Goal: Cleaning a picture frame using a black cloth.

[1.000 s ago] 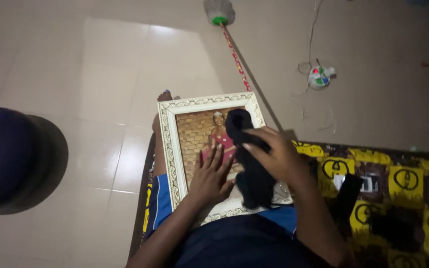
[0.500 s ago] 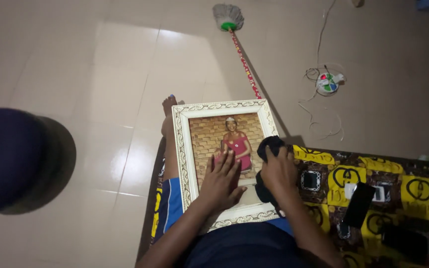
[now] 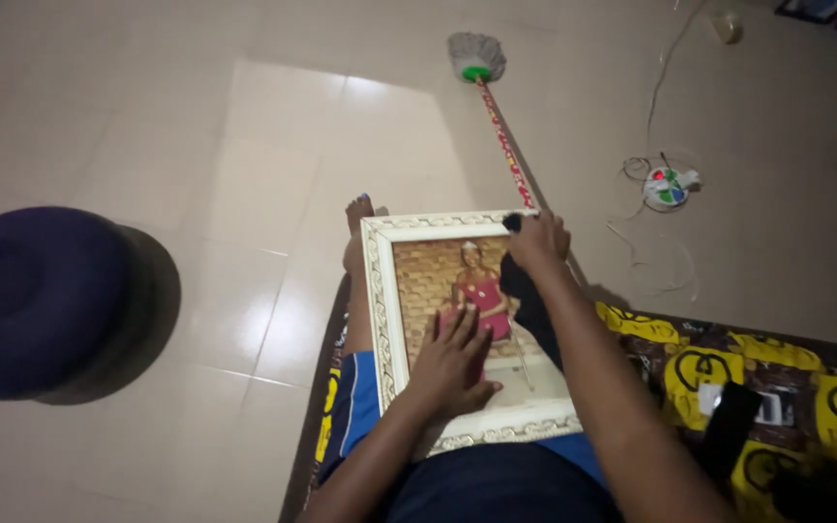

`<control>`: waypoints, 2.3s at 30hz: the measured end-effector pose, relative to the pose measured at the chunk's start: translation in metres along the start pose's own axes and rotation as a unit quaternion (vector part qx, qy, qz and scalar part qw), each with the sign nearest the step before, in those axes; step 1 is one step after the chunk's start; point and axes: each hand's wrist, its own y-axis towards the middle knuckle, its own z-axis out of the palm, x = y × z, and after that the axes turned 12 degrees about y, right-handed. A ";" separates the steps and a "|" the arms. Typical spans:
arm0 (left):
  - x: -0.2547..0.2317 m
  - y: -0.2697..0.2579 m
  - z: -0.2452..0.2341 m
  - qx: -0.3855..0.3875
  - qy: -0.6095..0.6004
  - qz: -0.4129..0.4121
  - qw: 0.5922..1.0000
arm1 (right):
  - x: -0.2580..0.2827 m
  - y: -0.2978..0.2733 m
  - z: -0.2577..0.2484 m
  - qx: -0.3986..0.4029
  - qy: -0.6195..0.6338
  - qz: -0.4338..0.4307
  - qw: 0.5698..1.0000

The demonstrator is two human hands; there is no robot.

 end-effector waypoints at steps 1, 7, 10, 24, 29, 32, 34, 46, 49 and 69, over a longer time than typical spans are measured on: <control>0.000 0.001 -0.002 0.002 -0.006 0.006 1.000 | -0.002 0.001 0.002 -0.015 -0.028 -0.005 0.999; 0.000 0.002 -0.005 0.022 0.001 0.030 0.999 | -0.004 0.008 0.021 -0.037 -0.053 0.002 0.998; -0.003 0.004 -0.007 0.036 0.041 0.034 0.998 | 0.020 0.020 0.038 0.031 -0.049 0.003 0.998; 0.004 -0.002 -0.007 0.014 -0.025 0.030 0.999 | 0.115 -0.047 0.091 -0.056 -0.001 -0.304 0.951; 0.004 0.001 0.006 0.010 0.016 0.049 0.999 | 0.066 -0.018 0.070 -0.067 -0.003 -0.184 0.981; 0.002 0.000 -0.001 0.007 0.031 0.041 0.999 | 0.028 0.006 0.052 -0.039 -0.033 -0.087 0.995; 0.000 0.000 -0.007 0.042 0.036 0.028 0.998 | 0.006 0.018 0.032 0.014 -0.039 0.072 0.997; -0.002 -0.010 0.004 0.007 0.049 0.010 0.999 | 0.032 -0.025 0.004 -0.004 -0.074 -0.149 0.986; -0.004 -0.008 0.006 -0.001 0.054 0.026 0.998 | 0.013 -0.002 0.002 0.017 -0.040 -0.060 0.997; 0.005 0.001 -0.004 0.022 -0.016 0.021 0.999 | -0.072 -0.226 -0.048 0.159 -0.049 0.036 0.985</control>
